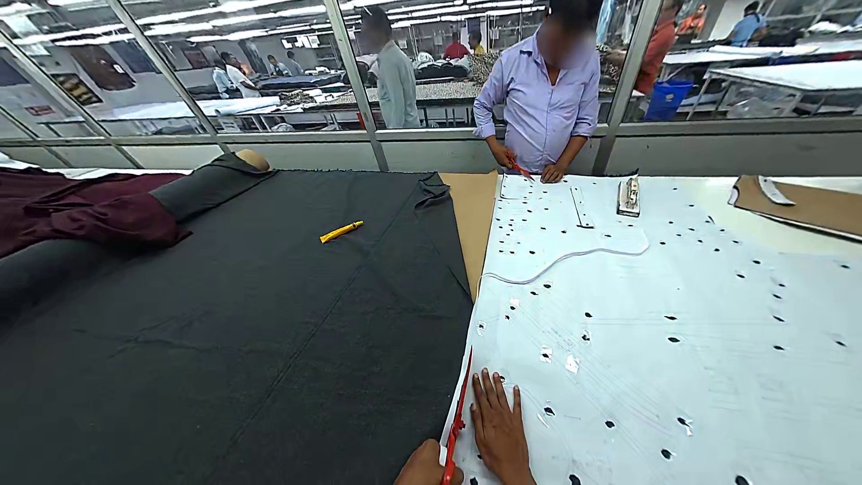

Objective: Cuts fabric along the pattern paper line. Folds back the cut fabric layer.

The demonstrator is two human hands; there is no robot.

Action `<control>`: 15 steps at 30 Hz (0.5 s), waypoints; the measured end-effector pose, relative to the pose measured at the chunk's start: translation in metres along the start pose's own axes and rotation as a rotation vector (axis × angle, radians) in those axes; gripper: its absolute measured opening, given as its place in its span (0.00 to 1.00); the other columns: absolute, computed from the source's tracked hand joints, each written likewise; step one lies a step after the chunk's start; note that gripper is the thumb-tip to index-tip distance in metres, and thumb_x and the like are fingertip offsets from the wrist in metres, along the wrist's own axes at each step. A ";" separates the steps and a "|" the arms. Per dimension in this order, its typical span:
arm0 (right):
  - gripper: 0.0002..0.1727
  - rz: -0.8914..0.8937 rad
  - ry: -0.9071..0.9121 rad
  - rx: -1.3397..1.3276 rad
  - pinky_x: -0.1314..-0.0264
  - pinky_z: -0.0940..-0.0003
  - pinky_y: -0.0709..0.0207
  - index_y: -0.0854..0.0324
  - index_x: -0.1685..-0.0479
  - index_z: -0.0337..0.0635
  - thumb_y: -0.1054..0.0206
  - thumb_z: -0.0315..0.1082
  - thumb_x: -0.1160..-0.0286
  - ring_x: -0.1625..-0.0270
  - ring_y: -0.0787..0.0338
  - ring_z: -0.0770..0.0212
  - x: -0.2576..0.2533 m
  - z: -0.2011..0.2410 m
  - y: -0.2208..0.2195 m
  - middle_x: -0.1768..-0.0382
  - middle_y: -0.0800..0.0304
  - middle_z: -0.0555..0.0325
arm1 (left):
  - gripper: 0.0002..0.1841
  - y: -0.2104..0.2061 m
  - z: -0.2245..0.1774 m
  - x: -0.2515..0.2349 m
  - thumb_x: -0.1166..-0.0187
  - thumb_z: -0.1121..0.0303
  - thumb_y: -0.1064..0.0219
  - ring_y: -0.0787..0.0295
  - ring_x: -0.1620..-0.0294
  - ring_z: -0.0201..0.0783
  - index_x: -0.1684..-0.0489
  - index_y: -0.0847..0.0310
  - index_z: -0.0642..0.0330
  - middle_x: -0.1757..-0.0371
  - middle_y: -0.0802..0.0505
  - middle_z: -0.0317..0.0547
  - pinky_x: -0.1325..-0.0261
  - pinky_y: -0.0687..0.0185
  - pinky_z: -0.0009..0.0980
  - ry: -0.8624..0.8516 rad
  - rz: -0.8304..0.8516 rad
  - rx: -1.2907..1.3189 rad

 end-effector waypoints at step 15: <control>0.32 -0.023 0.000 -0.025 0.11 0.25 0.62 0.38 0.07 0.56 0.66 0.49 0.08 0.07 0.41 0.48 0.000 0.002 0.000 0.08 0.40 0.61 | 0.17 0.001 -0.018 -0.015 0.35 0.66 0.22 0.06 0.66 0.42 0.56 0.19 0.66 0.64 0.05 0.50 0.58 0.10 0.43 0.100 -0.096 -0.105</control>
Point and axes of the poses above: each hand's wrist, its own x-axis away from the middle knuckle, its own y-axis out of the back of the hand, z = x × y, the point moved 2 cm from there along -x, towards the middle knuckle
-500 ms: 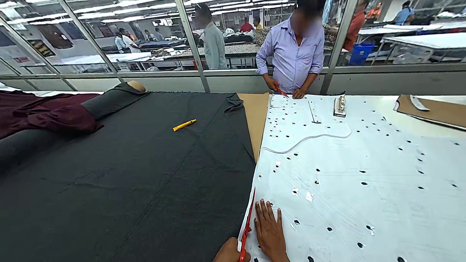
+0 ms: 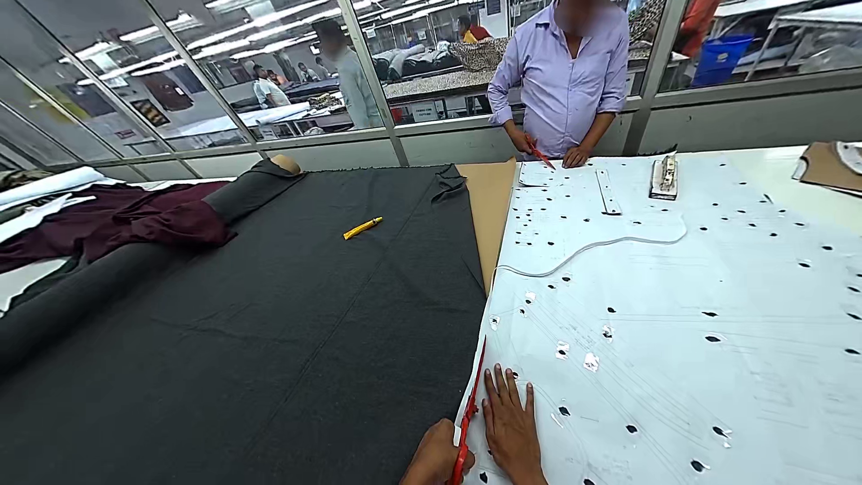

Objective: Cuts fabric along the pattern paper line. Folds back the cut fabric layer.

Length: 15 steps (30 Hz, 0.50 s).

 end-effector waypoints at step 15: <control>0.32 -0.012 0.019 0.032 0.13 0.23 0.61 0.37 0.08 0.57 0.65 0.49 0.08 0.08 0.40 0.47 -0.001 -0.005 0.002 0.08 0.40 0.61 | 0.24 0.004 -0.032 0.014 0.27 0.57 0.25 0.08 0.45 0.53 0.45 0.20 0.71 0.48 0.08 0.62 0.39 0.16 0.53 -0.042 -0.003 -0.165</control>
Point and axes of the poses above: each hand's wrist, its own x-axis away from the middle knuckle, its own y-axis out of the back of the hand, z = x × y, the point moved 2 cm from there along -x, towards the middle knuckle
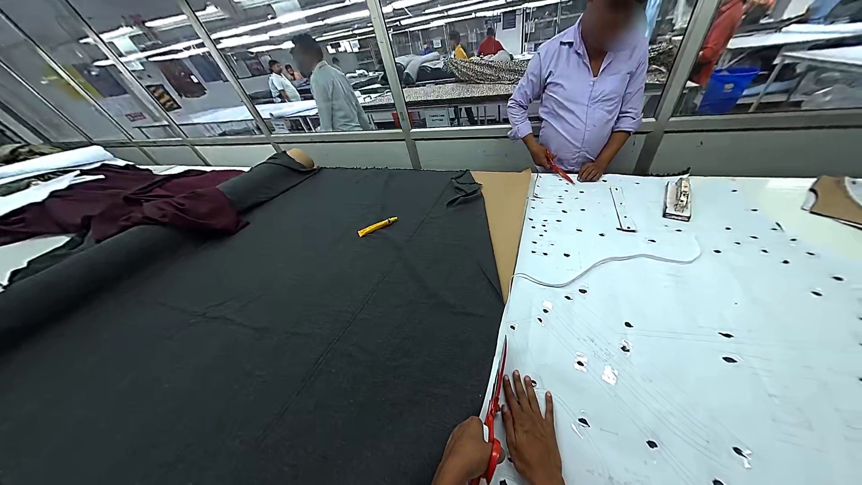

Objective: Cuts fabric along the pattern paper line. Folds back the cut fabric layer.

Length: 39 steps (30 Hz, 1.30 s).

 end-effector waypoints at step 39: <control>0.33 0.045 0.020 0.072 0.13 0.24 0.61 0.36 0.08 0.57 0.67 0.51 0.07 0.07 0.42 0.47 0.000 -0.002 0.003 0.08 0.40 0.60 | 0.20 0.021 -0.010 -0.017 0.23 0.61 0.28 0.09 0.40 0.51 0.43 0.18 0.70 0.42 0.08 0.60 0.35 0.17 0.50 -0.095 0.004 0.052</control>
Point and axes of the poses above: each hand's wrist, its own x-axis away from the middle knuckle, its own y-axis out of the back of the hand, z = x × y, the point moved 2 cm from there along -x, towards the middle knuckle
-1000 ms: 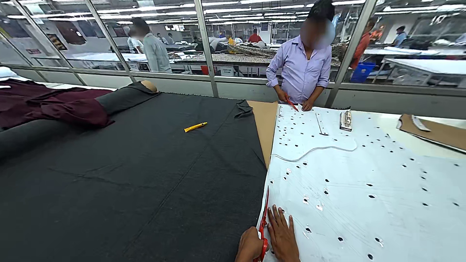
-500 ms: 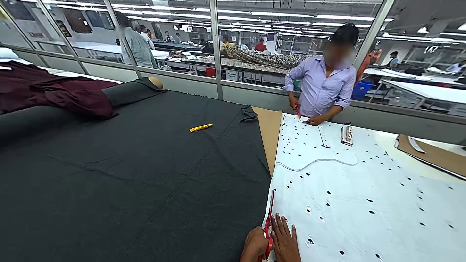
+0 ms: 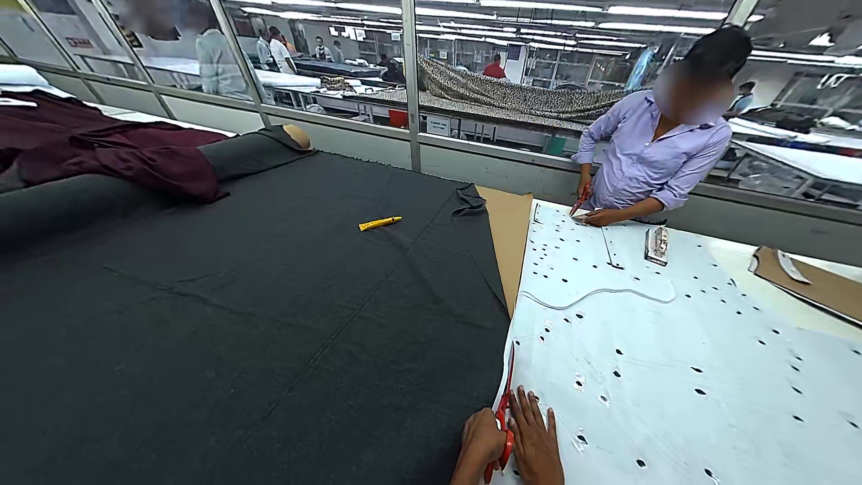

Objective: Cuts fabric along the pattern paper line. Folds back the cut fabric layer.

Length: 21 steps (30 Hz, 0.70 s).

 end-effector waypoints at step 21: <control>0.34 -0.002 0.018 -0.040 0.14 0.22 0.62 0.34 0.10 0.52 0.69 0.51 0.08 0.08 0.41 0.43 0.001 0.001 0.004 0.09 0.39 0.56 | 0.21 0.007 -0.014 -0.012 0.21 0.60 0.30 0.07 0.47 0.50 0.41 0.20 0.70 0.45 0.08 0.59 0.40 0.15 0.49 -0.001 0.019 0.044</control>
Point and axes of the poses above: each hand's wrist, its own x-axis away from the middle knuckle, its own y-axis out of the back of the hand, z = x × y, the point moved 2 cm from there along -x, towards the middle knuckle
